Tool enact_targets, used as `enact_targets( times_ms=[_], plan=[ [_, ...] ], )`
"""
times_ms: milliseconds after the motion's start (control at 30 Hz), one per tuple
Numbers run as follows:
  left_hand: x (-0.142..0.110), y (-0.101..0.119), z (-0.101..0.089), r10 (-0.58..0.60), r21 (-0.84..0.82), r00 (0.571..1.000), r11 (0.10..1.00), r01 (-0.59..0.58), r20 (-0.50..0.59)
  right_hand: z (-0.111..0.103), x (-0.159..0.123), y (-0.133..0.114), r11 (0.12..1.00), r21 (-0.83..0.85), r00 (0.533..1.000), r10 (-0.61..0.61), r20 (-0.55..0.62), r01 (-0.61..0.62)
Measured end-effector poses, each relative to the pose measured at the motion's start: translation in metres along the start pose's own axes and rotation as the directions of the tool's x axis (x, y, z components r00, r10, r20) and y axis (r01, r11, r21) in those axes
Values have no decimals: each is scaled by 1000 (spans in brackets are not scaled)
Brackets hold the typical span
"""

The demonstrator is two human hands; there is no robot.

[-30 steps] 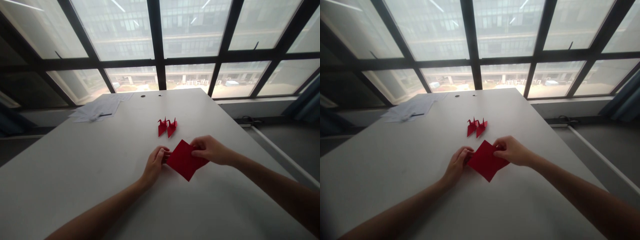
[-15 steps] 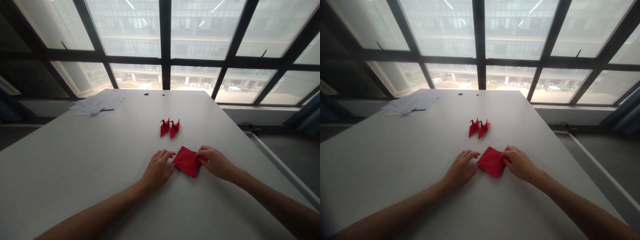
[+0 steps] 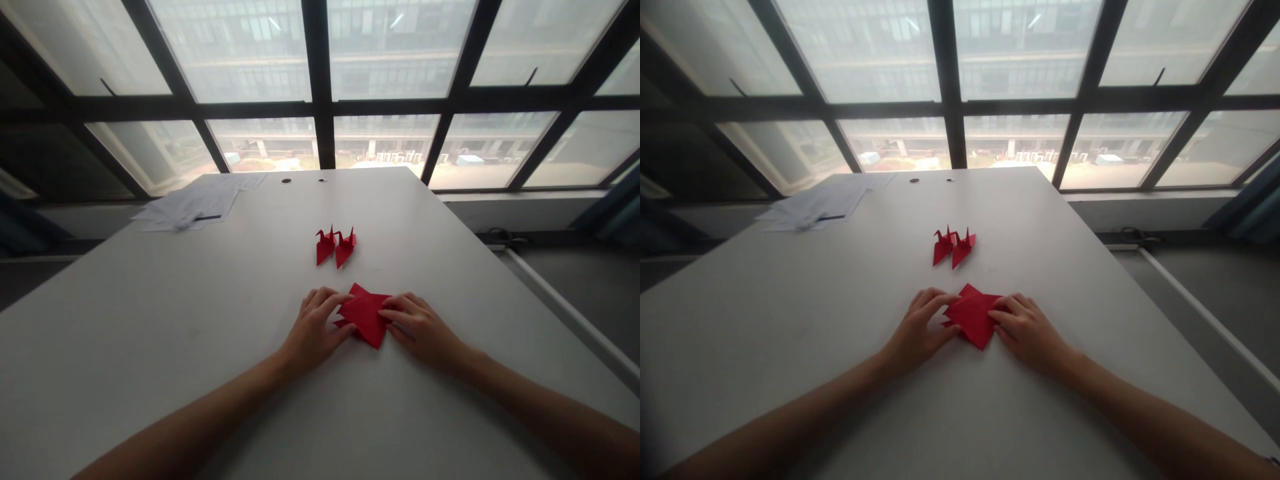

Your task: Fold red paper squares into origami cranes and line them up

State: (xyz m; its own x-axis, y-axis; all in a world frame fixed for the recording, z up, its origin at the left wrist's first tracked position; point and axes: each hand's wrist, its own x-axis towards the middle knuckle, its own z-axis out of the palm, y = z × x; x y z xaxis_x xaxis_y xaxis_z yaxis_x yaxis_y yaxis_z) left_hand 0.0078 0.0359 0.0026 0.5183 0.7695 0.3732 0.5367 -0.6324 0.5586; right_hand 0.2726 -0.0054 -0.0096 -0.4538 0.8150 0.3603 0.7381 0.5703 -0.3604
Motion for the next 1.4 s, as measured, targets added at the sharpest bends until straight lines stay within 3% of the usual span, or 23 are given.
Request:
enact_targets(
  times_ms=[267, 433, 600, 767, 933, 1167, 1267, 1400],
  plan=[
    [-1, -9, 4, -101, -140, 994, 986, 96, -30, -3, 1, -6, 999, 50, 1000, -17, 3, 17],
    [-7, 3, -2, 81, -342, 993, 938, -48, 82, -4, 0, -19, 977, 212, 1000, -13, 9, 10],
    [-5, 17, -7, 261, -112, 947, 963, -243, 189, 1, -3, -19, 952, 300, 995, 84, -48, -66],
    [-3, 14, -7, 157, 38, 970, 985, -166, 187, 2, 0, -15, 950, 306, 995, 85, -47, -67],
    [-1, 0, -10, 218, -19, 951, 975, -219, 220, -3, 3, -14, 980, 191, 999, -51, -15, 53],
    [4, 5, -17, 302, -106, 908, 953, -283, 291, -6, 1, -12, 985, 146, 995, -97, 36, 91],
    [5, 7, -18, 345, -98, 884, 938, -331, 316, -8, 1, -11, 980, 163, 991, -124, 52, 114],
    [3, 4, -19, 358, -38, 882, 930, -364, 305, -10, 1, -10, 980, 152, 987, -138, 83, 124]
  ],
)
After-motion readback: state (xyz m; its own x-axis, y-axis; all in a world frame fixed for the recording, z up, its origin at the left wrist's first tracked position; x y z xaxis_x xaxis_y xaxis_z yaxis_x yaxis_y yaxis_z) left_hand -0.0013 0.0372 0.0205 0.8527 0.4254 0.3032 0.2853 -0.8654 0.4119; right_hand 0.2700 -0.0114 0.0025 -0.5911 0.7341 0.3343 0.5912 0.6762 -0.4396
